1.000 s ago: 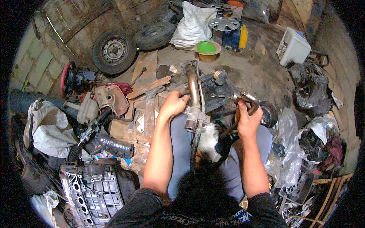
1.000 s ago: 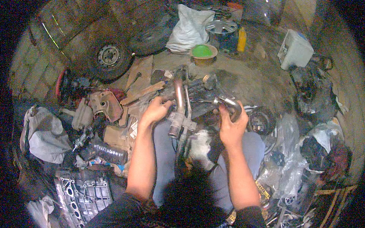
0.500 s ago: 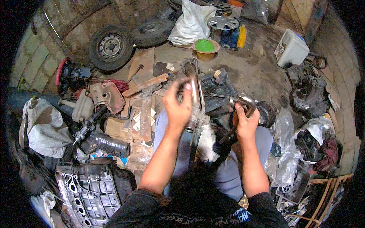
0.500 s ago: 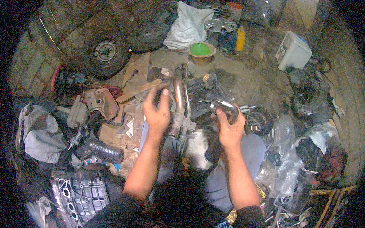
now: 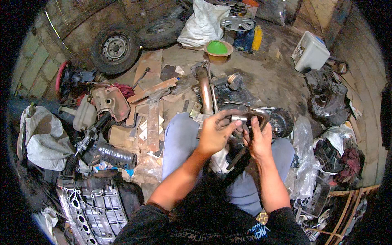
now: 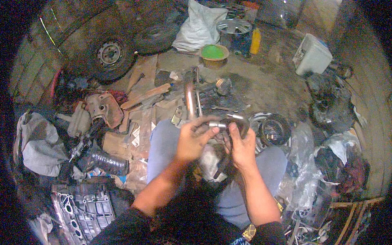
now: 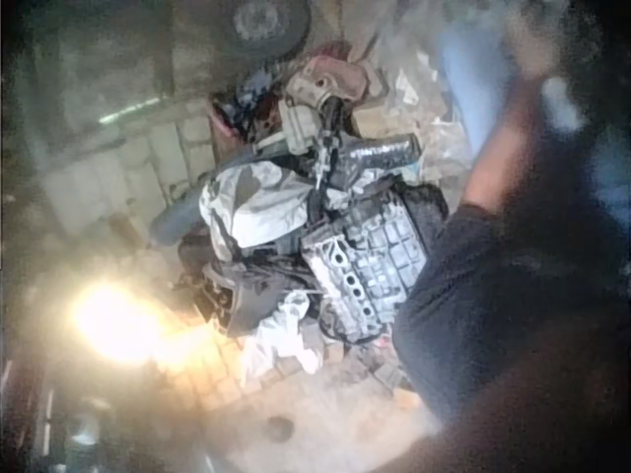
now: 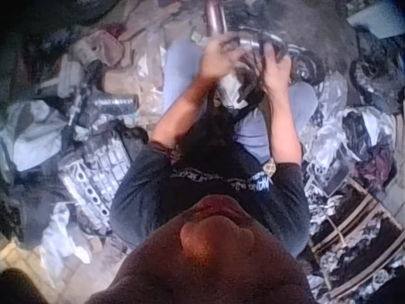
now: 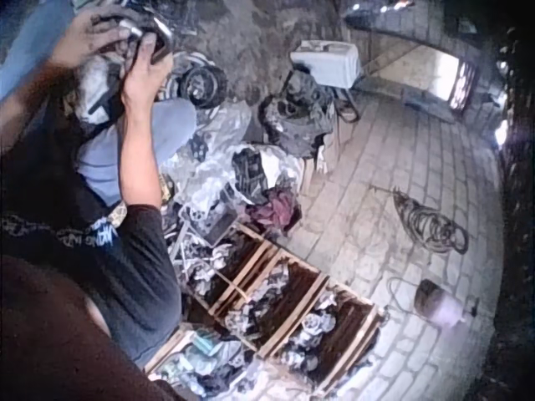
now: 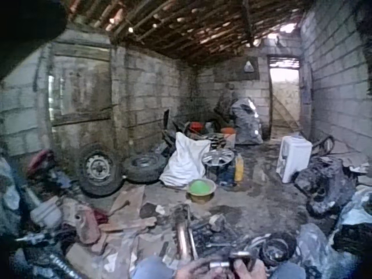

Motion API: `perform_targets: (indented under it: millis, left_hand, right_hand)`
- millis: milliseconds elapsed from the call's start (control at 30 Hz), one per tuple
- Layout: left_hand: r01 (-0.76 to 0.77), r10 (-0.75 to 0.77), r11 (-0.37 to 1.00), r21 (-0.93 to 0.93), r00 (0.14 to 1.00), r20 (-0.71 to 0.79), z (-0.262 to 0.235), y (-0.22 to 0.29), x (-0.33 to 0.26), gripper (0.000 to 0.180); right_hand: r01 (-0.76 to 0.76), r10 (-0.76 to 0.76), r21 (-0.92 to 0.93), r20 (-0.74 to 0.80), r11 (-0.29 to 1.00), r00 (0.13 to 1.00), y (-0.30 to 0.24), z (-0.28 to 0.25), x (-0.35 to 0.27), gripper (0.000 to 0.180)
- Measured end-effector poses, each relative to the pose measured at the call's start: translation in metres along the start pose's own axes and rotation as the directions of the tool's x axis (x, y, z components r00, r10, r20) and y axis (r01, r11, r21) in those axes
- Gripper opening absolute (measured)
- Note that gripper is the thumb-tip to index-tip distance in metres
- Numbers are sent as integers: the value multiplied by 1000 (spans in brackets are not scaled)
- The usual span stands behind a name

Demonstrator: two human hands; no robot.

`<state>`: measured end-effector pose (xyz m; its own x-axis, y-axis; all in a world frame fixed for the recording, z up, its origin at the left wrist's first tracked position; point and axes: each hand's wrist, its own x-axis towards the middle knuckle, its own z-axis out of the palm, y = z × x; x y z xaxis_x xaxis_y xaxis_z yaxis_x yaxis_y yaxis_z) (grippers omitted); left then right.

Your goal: The person sits on the floor in a cluttered garage and works on a metal exhaust pipe. They use a wrench to tighten bolts on the pipe, repeatedly adjusting the pipe's position and wiping it with a cloth.

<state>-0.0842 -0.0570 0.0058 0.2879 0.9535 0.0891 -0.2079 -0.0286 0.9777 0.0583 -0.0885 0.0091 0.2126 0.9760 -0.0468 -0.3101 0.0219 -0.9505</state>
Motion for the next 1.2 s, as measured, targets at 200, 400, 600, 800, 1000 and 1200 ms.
perform_targets:
  millis: [200, 400, 600, 800, 1000, 1200]
  left_hand:
    - [67, -26, 894, -443, 995, 100, -13, -6, 10, 38]
    - [24, -24, 886, -463, 1000, 5, -21, -7, 11, 30]
    - [-7, -7, 981, -196, 998, -69, -25, -18, 14, 22]
    - [-24, 18, 993, -112, 998, -55, -20, -16, 12, 23]
    - [81, -127, 820, -566, 991, -42, -20, -13, 12, 30]
    - [59, -117, 768, -638, 992, -49, -31, -23, 17, 25]
  right_hand:
    - [44, -56, 98, 132, 994, 990, 1, -10, 3, 69]
    - [198, -177, -63, 249, 978, 952, 0, -3, -3, 61]
    - [187, -158, -122, 218, 975, 963, 4, -3, -2, 58]
    - [198, -178, -106, 175, 975, 968, 5, -9, 1, 58]
    - [226, -197, -197, 157, 954, 968, 7, -9, 0, 61]
    - [279, -211, -323, 230, 904, 950, 4, -5, -6, 54]
